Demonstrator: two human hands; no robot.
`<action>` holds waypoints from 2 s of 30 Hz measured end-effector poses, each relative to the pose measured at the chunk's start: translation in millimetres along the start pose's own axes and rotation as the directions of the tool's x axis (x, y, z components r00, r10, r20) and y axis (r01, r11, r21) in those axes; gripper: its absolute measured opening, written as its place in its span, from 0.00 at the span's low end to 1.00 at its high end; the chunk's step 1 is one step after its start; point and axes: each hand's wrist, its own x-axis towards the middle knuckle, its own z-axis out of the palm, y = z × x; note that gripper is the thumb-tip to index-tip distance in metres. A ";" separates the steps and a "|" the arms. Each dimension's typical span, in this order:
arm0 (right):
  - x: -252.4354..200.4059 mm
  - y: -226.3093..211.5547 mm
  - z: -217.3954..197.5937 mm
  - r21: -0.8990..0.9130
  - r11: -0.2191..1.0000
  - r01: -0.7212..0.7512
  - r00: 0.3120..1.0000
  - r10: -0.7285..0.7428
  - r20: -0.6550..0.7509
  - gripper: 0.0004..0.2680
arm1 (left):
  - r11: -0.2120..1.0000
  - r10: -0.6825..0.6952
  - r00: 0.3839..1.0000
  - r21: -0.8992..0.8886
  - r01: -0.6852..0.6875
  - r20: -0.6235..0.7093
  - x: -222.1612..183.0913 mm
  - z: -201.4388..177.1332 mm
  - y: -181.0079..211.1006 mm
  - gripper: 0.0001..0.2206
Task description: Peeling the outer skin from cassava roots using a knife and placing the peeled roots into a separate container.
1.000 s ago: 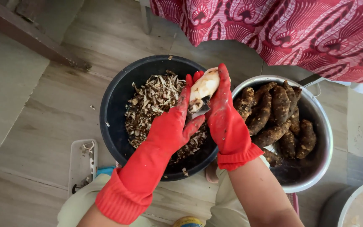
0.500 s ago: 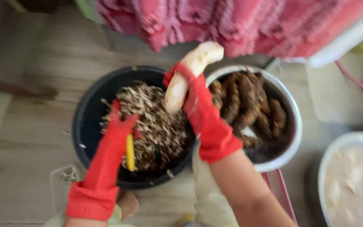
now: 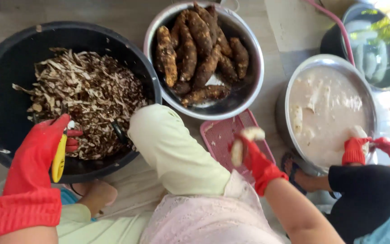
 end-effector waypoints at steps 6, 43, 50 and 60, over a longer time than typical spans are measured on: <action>121.7 195.2 -95.7 0.090 0.995 -0.042 0.998 0.046 -0.041 0.25 | 0.997 -0.068 0.998 0.027 0.068 0.015 28.3 -1.7 -27.8 0.19; 260.2 -126.7 162.9 -0.786 0.506 0.356 0.932 -0.248 0.262 0.18 | 0.929 -0.115 0.965 0.319 0.188 -0.234 -56.1 35.1 86.0 0.25; 302.9 -118.5 216.1 -0.819 0.561 0.121 0.974 -0.227 -0.012 0.39 | 0.903 -0.052 0.965 0.400 0.156 -0.259 -44.7 17.1 55.4 0.23; 239.6 -147.4 236.3 -0.759 0.647 0.067 0.968 -0.227 -0.108 0.34 | 0.919 -0.066 0.970 0.365 0.151 -0.235 -56.1 25.6 66.1 0.26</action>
